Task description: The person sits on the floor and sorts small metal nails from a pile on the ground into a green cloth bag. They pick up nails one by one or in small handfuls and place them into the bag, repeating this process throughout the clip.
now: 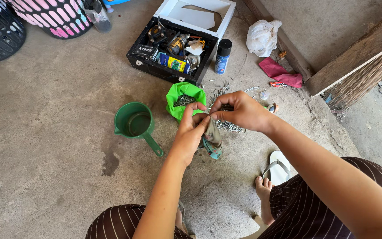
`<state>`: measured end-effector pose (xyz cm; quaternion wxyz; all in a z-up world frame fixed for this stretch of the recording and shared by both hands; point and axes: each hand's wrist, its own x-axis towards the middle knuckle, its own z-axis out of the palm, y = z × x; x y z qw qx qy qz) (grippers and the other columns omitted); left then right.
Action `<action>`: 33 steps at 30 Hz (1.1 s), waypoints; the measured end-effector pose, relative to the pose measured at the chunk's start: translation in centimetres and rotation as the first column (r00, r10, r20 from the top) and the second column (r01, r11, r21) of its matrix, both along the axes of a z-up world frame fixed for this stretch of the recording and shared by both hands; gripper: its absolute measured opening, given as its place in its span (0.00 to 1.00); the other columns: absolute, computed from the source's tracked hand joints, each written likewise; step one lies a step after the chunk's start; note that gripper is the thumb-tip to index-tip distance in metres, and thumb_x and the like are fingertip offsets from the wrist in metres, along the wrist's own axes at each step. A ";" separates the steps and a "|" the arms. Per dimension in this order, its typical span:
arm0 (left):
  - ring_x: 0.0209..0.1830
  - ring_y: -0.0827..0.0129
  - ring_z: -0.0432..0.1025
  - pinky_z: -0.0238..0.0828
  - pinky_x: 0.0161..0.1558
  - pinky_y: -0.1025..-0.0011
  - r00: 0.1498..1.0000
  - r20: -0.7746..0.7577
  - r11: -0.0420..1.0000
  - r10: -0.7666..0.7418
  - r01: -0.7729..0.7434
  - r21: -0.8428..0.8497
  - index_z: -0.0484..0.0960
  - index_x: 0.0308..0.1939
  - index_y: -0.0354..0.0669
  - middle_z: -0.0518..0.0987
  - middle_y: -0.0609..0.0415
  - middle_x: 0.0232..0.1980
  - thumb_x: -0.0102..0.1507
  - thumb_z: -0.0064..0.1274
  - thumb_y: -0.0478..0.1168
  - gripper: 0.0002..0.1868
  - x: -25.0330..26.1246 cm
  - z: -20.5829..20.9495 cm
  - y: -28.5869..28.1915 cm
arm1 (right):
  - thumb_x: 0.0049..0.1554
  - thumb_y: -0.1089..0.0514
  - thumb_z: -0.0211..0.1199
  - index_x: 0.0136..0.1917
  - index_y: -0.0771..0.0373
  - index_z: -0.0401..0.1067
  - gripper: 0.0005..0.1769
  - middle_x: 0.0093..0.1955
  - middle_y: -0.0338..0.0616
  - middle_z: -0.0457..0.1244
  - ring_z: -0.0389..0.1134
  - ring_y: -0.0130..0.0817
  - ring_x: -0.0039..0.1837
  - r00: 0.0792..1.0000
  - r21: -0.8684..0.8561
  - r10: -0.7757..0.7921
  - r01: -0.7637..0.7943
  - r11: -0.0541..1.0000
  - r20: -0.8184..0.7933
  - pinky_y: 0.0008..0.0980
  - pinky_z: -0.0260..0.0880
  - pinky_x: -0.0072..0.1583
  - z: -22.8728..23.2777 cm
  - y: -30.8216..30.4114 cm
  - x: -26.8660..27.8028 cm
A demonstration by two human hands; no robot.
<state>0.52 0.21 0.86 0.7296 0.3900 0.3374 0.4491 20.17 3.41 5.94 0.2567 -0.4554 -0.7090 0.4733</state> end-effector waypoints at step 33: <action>0.29 0.76 0.67 0.65 0.35 0.74 0.855 -0.508 0.994 0.105 -0.094 0.047 0.81 0.39 0.42 0.74 0.59 0.30 0.67 0.40 0.33 0.12 -4.8 -2.2 -0.1 | 0.64 0.49 0.58 0.40 0.63 0.66 0.17 0.31 0.39 0.59 0.48 0.22 0.27 0.891 -0.721 -0.432 0.208 0.661 -0.139 0.25 0.41 0.26 -9.6 4.6 2.8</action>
